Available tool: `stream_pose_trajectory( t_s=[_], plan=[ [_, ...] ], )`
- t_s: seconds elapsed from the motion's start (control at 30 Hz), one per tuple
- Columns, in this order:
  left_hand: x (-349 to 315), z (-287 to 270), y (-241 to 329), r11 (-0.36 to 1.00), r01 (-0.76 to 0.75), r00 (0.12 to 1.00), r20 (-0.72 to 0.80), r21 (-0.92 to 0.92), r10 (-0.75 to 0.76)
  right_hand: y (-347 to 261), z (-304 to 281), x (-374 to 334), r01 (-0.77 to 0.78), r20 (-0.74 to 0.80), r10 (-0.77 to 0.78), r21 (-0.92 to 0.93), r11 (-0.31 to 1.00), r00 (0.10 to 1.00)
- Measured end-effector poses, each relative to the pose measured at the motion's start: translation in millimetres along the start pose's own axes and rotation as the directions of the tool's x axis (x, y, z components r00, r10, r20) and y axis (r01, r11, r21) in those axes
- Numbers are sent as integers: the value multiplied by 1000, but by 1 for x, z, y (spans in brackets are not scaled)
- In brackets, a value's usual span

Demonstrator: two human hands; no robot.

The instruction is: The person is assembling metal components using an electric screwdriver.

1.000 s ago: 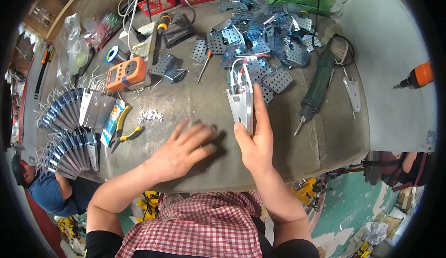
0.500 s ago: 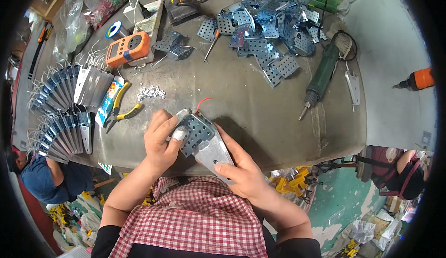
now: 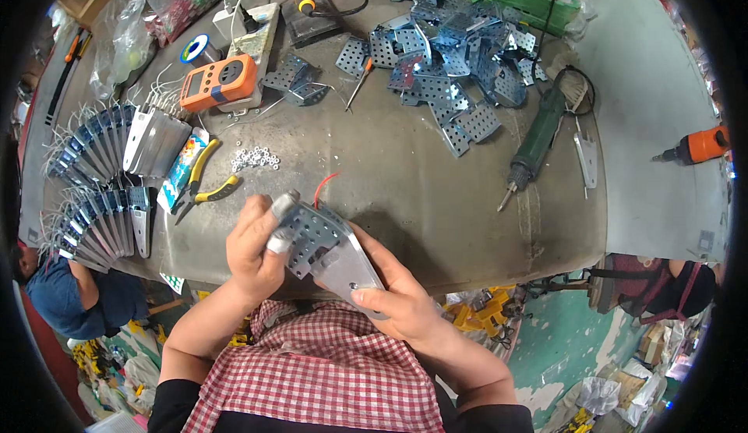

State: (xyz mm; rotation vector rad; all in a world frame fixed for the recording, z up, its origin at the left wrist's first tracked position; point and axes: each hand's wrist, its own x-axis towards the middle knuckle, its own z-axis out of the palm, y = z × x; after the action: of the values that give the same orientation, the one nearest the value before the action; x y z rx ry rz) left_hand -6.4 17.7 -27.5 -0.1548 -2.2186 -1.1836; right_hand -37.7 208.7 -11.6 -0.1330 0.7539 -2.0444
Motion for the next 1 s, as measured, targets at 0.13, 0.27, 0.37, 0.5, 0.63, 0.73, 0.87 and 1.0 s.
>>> stream_pose_trajectory(
  t_s=[0.13,0.27,0.37,0.5,0.63,0.73,0.87,1.0],
  plan=[
    [-2,1,1,987,-119,992,55,113,113,-2,3,1,-36,-19,36,36,999,999],
    [-2,-2,-2,990,-79,995,71,117,71,-1,2,0,-63,-28,63,14,998,998],
    [7,-9,-9,981,-158,980,135,108,143,-1,1,2,-86,24,85,35,996,996],
    [11,-7,-11,941,-232,969,149,248,200,6,-2,5,-23,5,23,87,996,1000],
    [1,9,1,973,32,998,40,230,-43,22,-16,6,151,-100,-269,-619,770,958],
    [-4,20,25,903,411,892,255,-122,-372,26,-10,8,270,165,-468,-948,166,868],
    [-7,16,4,733,654,713,475,-184,-517,-16,-31,11,246,228,-319,-969,17,920],
    [-8,-9,7,675,703,666,540,-222,-516,-106,-92,26,-454,128,-868,-811,-369,479]
  ],
)
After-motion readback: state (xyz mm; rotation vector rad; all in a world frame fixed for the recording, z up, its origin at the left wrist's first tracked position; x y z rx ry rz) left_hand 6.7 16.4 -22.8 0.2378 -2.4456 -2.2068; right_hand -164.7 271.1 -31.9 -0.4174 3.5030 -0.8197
